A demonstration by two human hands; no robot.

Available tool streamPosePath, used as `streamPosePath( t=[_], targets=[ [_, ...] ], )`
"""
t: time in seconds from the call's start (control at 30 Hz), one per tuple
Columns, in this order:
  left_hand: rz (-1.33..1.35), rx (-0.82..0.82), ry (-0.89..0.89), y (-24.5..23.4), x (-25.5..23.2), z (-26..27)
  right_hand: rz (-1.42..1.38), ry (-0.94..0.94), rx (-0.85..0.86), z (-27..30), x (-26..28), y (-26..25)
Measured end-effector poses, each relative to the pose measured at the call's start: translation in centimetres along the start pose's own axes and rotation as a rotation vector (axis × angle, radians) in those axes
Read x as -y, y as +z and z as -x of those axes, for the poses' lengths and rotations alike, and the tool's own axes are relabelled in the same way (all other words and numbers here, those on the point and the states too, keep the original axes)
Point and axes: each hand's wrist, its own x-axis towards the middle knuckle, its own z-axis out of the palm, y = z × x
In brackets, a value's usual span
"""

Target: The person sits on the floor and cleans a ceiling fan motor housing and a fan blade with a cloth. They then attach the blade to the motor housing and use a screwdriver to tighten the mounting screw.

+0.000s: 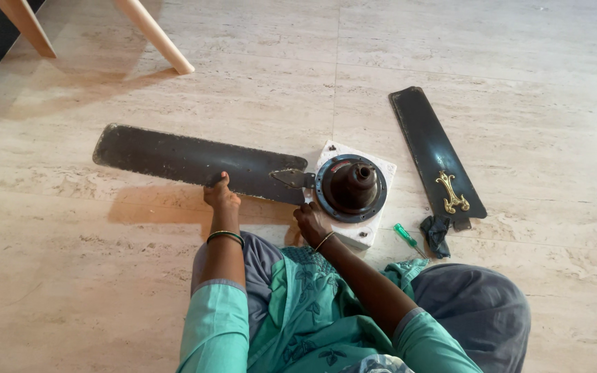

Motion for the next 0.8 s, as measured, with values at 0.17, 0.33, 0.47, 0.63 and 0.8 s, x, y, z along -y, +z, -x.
streamPosePath(
  t=[0.17,0.33,0.47,0.63,0.8],
  targets=[
    [0.036,-0.045,-0.064,-0.1,-0.7,0.4,-0.484,0.284,-0.216,2.2,0.8,-1.7],
    [0.128,0.117,-0.034,0.0,-0.4,1.8,-1.210,0.799,-0.101,8.6,0.3,-3.4],
    [0.115,0.034,-0.132,-1.1,0.0,2.8,-1.327,1.009,-0.042,13.3,-0.8,-3.9],
    [0.092,-0.021,-0.146,-1.6,-0.4,3.1,-1.401,1.046,-0.080,14.8,-2.1,-2.6],
    [0.059,0.046,-0.175,-1.4,-0.7,3.6,-1.358,1.035,-0.083,15.0,-3.7,-1.4]
  ],
)
